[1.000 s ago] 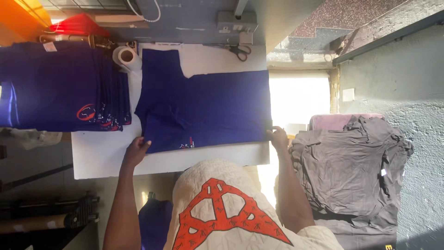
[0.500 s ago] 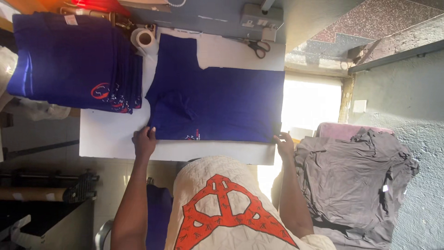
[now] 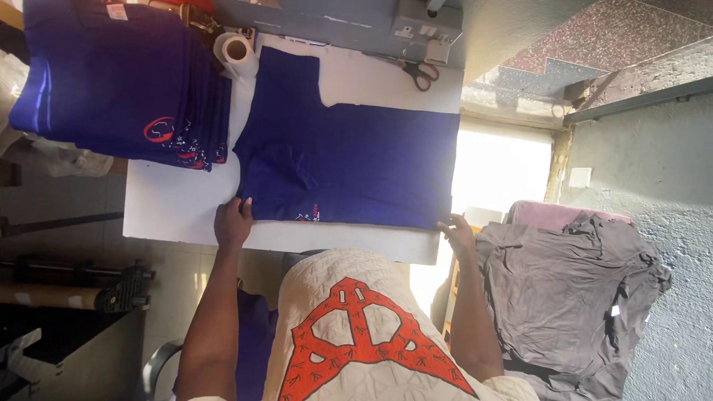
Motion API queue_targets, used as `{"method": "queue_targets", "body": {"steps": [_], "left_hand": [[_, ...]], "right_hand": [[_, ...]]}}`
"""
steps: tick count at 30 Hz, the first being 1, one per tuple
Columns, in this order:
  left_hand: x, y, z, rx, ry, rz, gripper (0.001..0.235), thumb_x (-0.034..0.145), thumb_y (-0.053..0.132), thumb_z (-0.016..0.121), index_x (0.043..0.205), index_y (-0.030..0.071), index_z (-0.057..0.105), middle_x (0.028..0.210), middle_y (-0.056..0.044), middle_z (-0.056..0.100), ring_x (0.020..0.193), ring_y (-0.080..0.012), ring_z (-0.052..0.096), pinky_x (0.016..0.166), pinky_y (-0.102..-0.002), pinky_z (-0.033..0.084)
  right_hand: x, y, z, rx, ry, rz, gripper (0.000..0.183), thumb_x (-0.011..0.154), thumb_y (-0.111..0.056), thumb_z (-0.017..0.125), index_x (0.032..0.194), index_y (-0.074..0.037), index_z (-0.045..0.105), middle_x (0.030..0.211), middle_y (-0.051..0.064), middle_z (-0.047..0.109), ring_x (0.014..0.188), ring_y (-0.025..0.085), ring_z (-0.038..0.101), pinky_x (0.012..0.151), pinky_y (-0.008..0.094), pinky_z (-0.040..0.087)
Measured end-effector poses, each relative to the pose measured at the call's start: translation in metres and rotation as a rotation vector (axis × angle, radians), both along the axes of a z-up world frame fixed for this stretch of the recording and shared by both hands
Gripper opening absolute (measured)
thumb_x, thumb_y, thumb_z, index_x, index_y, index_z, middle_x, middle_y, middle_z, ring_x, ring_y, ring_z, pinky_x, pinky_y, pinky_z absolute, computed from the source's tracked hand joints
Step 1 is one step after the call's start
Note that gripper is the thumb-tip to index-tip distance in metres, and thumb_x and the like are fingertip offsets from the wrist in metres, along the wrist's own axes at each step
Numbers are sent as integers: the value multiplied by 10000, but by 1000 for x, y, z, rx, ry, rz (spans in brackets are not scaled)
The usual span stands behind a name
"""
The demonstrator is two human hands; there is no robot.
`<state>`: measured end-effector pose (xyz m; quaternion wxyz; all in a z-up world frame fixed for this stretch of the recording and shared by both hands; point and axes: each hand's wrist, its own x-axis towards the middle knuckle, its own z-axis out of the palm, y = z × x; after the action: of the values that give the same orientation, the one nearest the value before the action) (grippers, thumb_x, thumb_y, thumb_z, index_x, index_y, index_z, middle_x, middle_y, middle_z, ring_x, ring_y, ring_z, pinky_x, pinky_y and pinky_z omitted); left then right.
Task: The person folds blue t-shirts on a white table, smoothing and aligning each shirt before folding it into a compact rectangle. The folded shirts are stacked on the table and later placed on a nearby chair.
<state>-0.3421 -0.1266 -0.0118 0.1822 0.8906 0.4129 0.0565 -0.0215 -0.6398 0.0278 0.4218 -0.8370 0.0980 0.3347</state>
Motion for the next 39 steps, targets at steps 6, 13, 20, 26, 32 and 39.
{"method": "queue_targets", "body": {"steps": [6, 13, 20, 26, 32, 39], "left_hand": [[0, 4, -2, -44, 12, 6, 453, 1103, 459, 574, 889, 72, 671, 793, -185, 679, 826, -403, 679, 777, -493, 533], [4, 3, 8, -69, 39, 30, 535, 1150, 470, 496, 862, 46, 650, 777, -229, 668, 822, -433, 677, 782, -525, 529], [1, 6, -3, 173, 76, -39, 494, 1089, 502, 597, 778, 123, 658, 674, -138, 659, 714, -333, 695, 709, -437, 546], [-5, 7, -21, 273, -10, -44, 462, 1043, 534, 641, 787, 151, 668, 666, -97, 657, 695, -306, 679, 683, -435, 528], [12, -42, 7, 289, -98, 60, 576, 1041, 591, 535, 1221, 47, 592, 1150, -186, 556, 1040, -410, 583, 834, -553, 469], [93, -146, -2, 75, -178, -399, 681, 977, 442, 613, 1508, 37, 482, 1567, -194, 458, 1467, -411, 384, 1125, -559, 318]], "right_hand": [[9, -26, -47, -16, -11, 7, 668, 736, -417, 987, 1197, -27, 703, 1054, 189, 684, 755, 243, 675, 637, 369, 534], [-9, -11, -3, 44, 5, -43, 663, 705, -273, 998, 1206, 27, 685, 1023, 215, 651, 732, 236, 667, 586, 335, 514], [-4, -23, -24, 21, -52, -46, 605, 763, -324, 944, 1185, 23, 685, 844, 177, 671, 661, 227, 649, 550, 349, 460], [-6, -21, -39, -23, -47, -74, 550, 731, -153, 925, 1210, -15, 693, 902, 183, 705, 720, 234, 668, 554, 328, 480], [-26, 19, -14, -269, -470, -19, 354, 793, -130, 788, 1132, -160, 689, 990, 58, 651, 904, 226, 633, 737, 355, 526], [-78, 185, -58, -31, -1198, 800, 292, 942, -174, 669, 1216, -74, 656, 1373, 146, 601, 1345, 328, 534, 1014, 454, 479]]}}
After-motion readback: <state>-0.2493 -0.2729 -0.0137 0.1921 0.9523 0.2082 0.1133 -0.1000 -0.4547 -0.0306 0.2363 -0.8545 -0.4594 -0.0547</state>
